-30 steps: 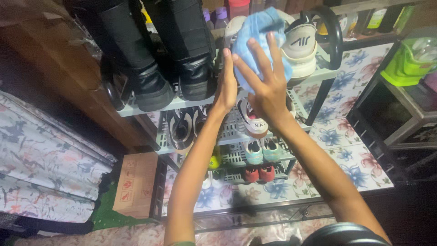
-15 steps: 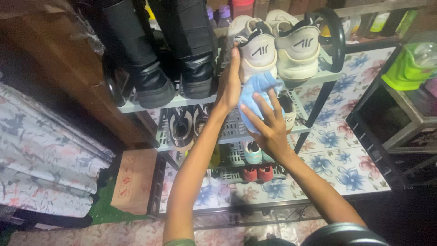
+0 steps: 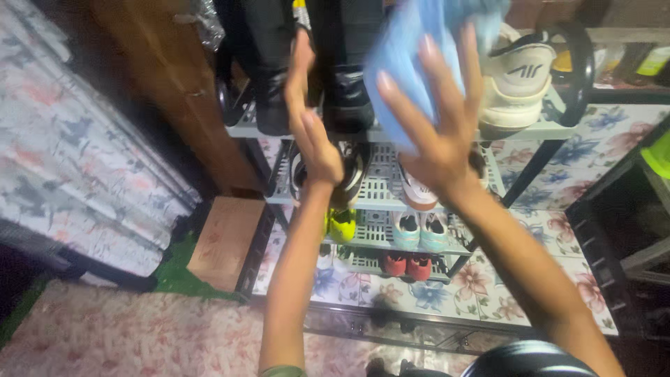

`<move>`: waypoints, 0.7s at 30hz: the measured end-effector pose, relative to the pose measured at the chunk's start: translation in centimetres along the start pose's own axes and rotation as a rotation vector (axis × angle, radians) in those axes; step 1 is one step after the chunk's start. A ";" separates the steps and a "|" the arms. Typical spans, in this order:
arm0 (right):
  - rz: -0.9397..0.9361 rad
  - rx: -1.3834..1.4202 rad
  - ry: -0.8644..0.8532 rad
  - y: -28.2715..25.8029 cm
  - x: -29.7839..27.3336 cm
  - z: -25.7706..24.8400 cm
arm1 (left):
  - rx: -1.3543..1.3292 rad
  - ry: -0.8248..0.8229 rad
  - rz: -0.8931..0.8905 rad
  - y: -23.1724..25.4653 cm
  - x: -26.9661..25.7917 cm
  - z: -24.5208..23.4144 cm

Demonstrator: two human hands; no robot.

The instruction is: The person wipes the shelves and sides of a multi-tier shoe rack using a blue cloth. They clean around several pairs of shoes and boots arranged on the rack, moving from the top shelf down to the bottom, and also wipe the floor area beneath the rack.

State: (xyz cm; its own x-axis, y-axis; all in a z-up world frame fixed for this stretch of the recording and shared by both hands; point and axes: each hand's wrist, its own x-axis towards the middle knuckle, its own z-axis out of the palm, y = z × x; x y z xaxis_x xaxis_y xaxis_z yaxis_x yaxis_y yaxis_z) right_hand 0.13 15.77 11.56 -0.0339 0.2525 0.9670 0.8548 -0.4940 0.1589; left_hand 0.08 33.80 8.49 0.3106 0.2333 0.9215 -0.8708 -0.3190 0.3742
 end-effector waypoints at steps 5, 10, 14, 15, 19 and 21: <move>-0.030 -0.013 -0.232 1.7 6.5 4.8 | -0.379 -0.078 -0.270 -3.0 0.7 -0.7; -0.118 -0.058 -0.143 1.4 3.2 7.5 | -0.639 -0.155 -0.442 -5.3 -0.9 -1.2; -0.083 0.007 -0.200 0.9 -1.2 8.3 | -0.528 -0.191 -0.458 -6.2 -1.4 -2.0; -0.067 0.003 -0.220 0.5 -2.2 8.2 | -0.541 -0.214 -0.459 -6.2 -1.5 -2.1; -0.049 0.010 -0.266 -0.5 -4.0 8.1 | -0.384 -0.207 -0.356 -5.9 -0.9 -2.2; -0.048 0.023 -0.277 -0.9 -4.7 7.8 | -0.404 -0.215 -0.369 -5.6 -0.8 -2.5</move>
State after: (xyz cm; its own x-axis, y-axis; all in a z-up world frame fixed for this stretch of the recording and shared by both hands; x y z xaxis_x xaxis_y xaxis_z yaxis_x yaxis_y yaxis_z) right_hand 3.58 21.53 5.32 0.0658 0.4943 0.8668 0.8674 -0.4577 0.1951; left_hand 3.80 37.66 5.35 0.6541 0.0575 0.7542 -0.7538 0.1329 0.6436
